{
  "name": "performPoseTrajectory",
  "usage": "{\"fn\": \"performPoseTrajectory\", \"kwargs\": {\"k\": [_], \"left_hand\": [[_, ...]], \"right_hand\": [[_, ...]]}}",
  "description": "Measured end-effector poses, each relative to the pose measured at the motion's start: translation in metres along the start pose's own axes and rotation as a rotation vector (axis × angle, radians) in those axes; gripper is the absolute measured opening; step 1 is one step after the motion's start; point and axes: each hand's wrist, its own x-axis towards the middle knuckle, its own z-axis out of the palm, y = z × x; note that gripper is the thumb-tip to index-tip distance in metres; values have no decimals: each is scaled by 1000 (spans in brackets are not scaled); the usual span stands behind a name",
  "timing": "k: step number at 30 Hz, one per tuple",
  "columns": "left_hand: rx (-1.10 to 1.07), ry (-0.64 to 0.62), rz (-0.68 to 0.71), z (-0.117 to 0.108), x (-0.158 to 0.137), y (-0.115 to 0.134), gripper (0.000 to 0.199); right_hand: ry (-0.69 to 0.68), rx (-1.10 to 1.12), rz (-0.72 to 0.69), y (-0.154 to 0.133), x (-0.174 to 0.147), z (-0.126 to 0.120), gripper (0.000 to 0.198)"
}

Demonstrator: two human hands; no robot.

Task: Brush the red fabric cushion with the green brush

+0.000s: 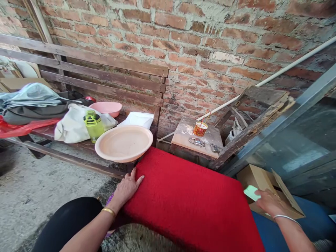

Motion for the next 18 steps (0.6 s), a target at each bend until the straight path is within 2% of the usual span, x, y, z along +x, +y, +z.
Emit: {"fn": "performPoseTrajectory", "kwargs": {"k": [3,8,10,11,12,14,18], "left_hand": [[3,26,11,2,1,-1,75],[-24,20,0,7,5,-4,75],[-43,15,-4,6,5,-4,76],[-54,13,-6,6,5,-4,76],[-64,11,-7,5,5,-3,76],[-81,2,-9,3,4,-2,76],[-90,-8,-11,1,4,-2,77]], "right_hand": [[-51,22,-112,-42,0,12,39],[-154,132,-395,-152,-4,48,54],[-193,163,-450,-176,-7,58,57],[-203,172,-455,-178,-8,61,57],[-207,178,-443,-174,-8,61,56],[-191,178,-375,-145,-9,57,53],[-104,160,-132,-42,-21,33,41]]}}
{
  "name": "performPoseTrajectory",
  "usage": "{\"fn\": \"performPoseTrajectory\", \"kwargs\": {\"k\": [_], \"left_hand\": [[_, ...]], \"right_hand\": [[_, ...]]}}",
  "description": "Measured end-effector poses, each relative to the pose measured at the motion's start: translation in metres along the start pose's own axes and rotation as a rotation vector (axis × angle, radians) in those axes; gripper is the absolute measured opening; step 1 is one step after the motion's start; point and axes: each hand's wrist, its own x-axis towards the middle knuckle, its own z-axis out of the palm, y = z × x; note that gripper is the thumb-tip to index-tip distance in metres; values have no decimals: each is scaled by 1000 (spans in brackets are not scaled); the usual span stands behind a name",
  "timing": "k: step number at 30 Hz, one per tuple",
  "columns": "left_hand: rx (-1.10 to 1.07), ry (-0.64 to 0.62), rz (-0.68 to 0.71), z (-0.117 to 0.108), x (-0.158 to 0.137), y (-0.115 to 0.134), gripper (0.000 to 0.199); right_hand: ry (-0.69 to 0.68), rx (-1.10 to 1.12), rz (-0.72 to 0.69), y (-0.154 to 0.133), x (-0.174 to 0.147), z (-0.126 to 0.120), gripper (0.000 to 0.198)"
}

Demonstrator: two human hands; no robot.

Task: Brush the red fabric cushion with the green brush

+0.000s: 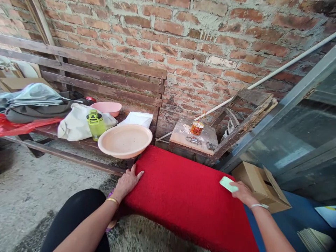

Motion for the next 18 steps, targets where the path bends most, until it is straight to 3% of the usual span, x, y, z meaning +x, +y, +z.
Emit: {"fn": "performPoseTrajectory", "kwargs": {"k": [4,7,10,15,18], "left_hand": [[3,10,7,0,1,-1,79],[0,8,5,0,1,-1,80],[-15,12,-2,-1,2,-1,80],[-31,19,-4,0,4,-3,80],[-34,16,-7,-1,4,-4,78]], "right_hand": [[114,8,172,65,-40,-27,23],[159,75,144,63,-58,-21,26],[143,165,-13,19,-62,6,39],[37,244,-340,-95,-61,62,37],[5,230,-412,-136,-59,82,39]]}}
